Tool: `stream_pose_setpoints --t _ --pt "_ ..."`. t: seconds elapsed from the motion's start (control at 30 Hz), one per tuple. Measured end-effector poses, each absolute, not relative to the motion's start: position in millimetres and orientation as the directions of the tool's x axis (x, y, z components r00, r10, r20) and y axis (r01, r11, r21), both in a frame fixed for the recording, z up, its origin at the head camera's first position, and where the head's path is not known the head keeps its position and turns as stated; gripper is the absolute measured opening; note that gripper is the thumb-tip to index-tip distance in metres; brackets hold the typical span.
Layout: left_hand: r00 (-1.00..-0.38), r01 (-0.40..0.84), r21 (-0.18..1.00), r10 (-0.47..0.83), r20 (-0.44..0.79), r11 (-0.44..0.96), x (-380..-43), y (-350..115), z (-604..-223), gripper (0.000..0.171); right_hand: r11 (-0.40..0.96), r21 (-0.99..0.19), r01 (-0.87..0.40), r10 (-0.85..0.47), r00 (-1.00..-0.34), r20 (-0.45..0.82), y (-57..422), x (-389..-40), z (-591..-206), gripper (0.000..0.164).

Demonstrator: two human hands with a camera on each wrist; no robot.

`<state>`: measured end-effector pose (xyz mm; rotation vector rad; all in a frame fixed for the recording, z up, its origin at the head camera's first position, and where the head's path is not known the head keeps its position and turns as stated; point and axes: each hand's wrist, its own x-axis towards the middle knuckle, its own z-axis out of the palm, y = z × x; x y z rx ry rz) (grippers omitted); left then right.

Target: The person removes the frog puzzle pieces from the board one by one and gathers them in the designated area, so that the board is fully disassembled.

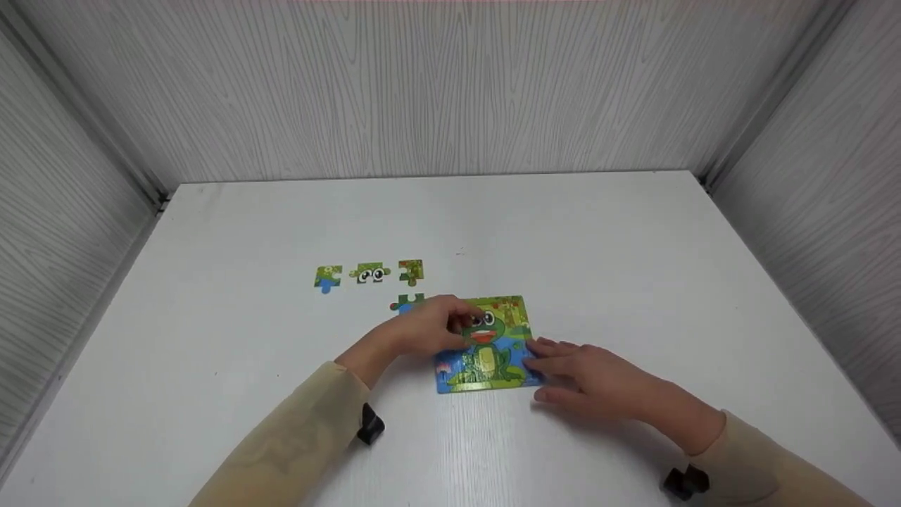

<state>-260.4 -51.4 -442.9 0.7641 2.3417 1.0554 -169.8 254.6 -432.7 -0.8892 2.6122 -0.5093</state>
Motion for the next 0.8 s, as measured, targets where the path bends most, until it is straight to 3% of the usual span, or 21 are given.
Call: stream_pose_setpoints --t 0.47,0.8 --pt "-0.722 0.321 0.76 0.665 -0.19 0.566 -261.4 -53.2 -440.1 0.047 0.672 -0.362 -0.646 -0.715 -0.693 -0.09 234.3 -172.2 -421.6 0.062" --pt "-0.727 0.298 0.752 0.65 -0.22 0.588 -259.5 -52.3 -438.6 0.049 0.678 -0.359 -0.642 -0.719 -0.68 -0.143 228.8 -177.1 -433.6 0.067"
